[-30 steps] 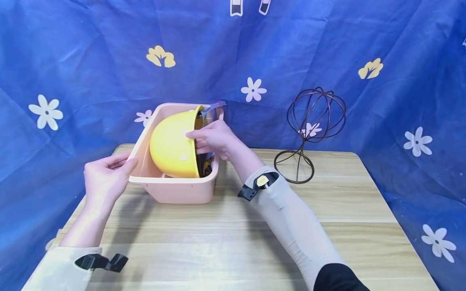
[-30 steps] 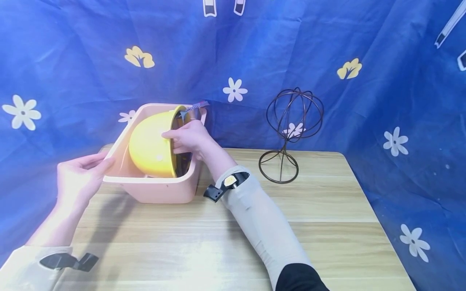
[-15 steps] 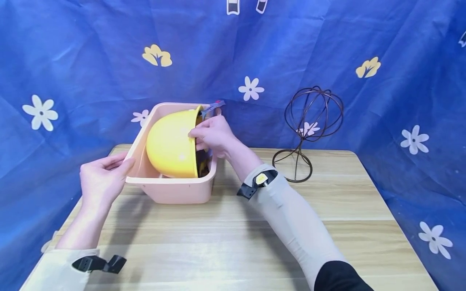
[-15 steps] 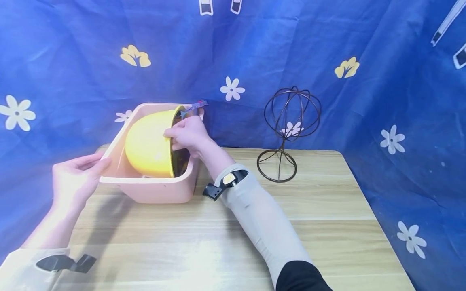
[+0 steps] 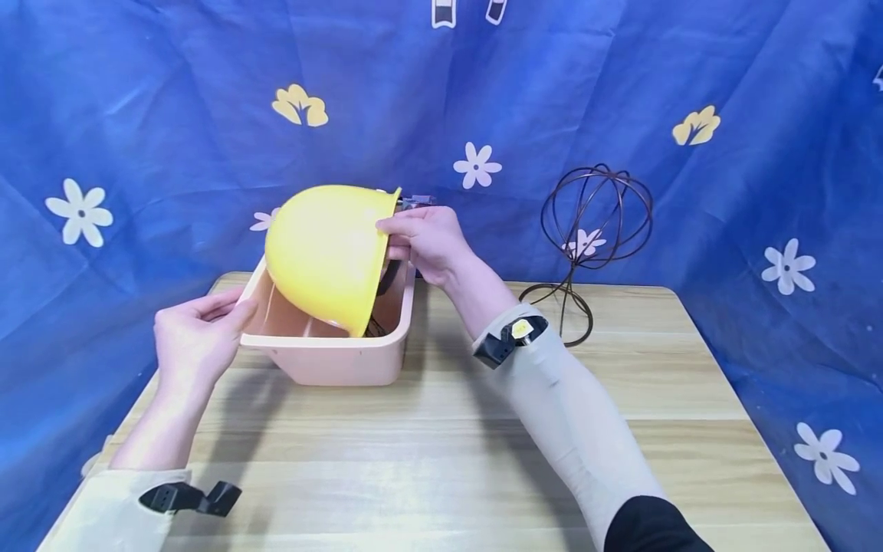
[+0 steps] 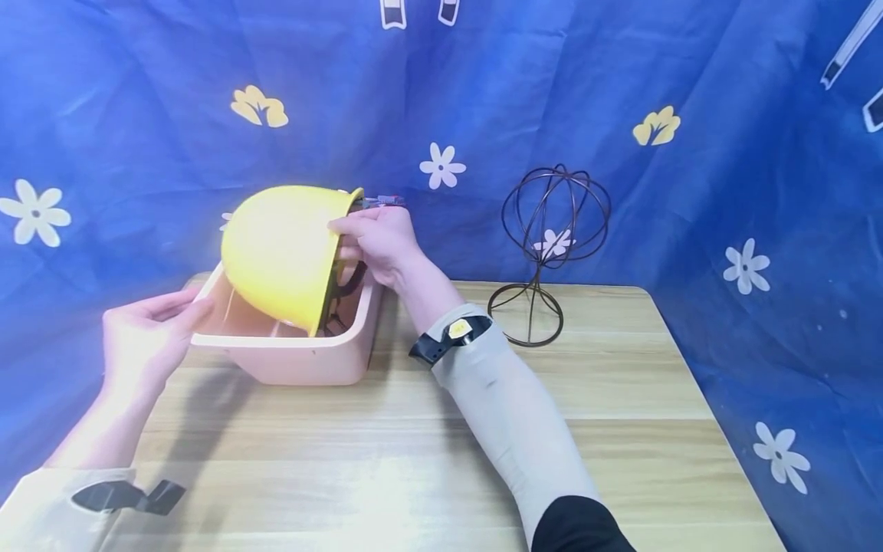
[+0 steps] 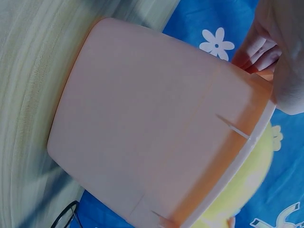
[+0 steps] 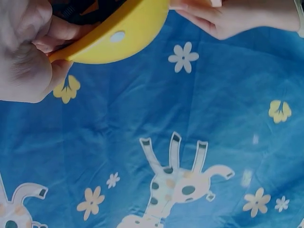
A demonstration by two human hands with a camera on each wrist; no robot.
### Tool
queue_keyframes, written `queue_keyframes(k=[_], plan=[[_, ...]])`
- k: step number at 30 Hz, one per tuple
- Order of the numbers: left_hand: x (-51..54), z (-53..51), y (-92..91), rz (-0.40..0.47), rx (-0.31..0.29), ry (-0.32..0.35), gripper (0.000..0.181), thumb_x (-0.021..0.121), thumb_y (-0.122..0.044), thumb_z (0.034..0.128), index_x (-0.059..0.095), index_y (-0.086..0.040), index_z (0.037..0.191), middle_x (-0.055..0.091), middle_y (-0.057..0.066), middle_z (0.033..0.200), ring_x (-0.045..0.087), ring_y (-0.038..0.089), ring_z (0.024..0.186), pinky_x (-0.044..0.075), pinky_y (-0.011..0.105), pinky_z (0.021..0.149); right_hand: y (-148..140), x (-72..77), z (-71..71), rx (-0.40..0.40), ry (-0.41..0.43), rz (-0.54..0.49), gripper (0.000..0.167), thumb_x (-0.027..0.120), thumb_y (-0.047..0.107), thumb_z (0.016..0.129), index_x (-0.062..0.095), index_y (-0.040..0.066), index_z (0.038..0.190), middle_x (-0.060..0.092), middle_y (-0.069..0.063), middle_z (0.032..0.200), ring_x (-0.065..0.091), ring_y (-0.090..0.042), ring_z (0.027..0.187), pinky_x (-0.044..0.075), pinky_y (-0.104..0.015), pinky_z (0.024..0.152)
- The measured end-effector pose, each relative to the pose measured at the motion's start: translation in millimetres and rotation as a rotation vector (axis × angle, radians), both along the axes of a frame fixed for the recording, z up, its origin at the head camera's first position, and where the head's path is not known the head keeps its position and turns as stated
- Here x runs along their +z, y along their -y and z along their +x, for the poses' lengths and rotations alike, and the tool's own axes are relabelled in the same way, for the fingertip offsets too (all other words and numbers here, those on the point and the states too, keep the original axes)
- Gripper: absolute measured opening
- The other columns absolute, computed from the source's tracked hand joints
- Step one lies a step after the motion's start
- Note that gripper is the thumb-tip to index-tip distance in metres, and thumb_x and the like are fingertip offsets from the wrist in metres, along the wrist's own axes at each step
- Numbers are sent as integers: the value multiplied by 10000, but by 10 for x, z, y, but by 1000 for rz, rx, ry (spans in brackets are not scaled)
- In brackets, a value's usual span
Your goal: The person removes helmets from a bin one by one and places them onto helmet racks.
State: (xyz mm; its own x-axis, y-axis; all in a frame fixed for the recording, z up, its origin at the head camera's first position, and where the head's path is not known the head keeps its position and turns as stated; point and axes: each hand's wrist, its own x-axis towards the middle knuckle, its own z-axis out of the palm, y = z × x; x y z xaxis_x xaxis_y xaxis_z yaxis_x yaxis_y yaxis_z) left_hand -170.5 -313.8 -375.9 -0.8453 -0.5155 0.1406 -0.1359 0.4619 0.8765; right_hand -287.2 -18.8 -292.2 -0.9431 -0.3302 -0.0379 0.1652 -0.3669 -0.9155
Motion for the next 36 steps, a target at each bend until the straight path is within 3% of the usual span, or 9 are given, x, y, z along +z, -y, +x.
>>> queue_keyframes(k=[13,21,29,36], plan=[[14,6,-12,-36,-16,6,515,819,-440,925,770,-96,1305,688,-316,791,630,-175,795,502,82,665,-194,177,137,-5,-100,-146,162,667,-169,948,734,-188,1094,755,-185,872,763,-241,728,628,-320,626],[24,9,-8,-14,-14,-10,499,820,-393,934,760,-69,1309,681,-324,782,633,-180,784,507,81,658,-353,267,215,19,-162,-240,170,629,-174,966,786,-121,1001,754,-159,842,737,-205,699,622,-294,643],[-1,-4,-4,-12,3,-1,497,822,-404,929,764,-92,1311,645,-359,750,628,-187,767,498,72,656,-547,306,245,68,-262,-327,266,567,-179,992,810,-72,976,770,-176,917,771,-233,800,638,-356,714],[-8,-15,3,-31,7,19,513,817,-427,928,759,-105,1323,632,-368,737,612,-195,772,491,77,652,-720,338,265,24,-269,-377,272,558,-188,984,807,-79,1001,760,-195,961,763,-234,797,638,-345,710]])
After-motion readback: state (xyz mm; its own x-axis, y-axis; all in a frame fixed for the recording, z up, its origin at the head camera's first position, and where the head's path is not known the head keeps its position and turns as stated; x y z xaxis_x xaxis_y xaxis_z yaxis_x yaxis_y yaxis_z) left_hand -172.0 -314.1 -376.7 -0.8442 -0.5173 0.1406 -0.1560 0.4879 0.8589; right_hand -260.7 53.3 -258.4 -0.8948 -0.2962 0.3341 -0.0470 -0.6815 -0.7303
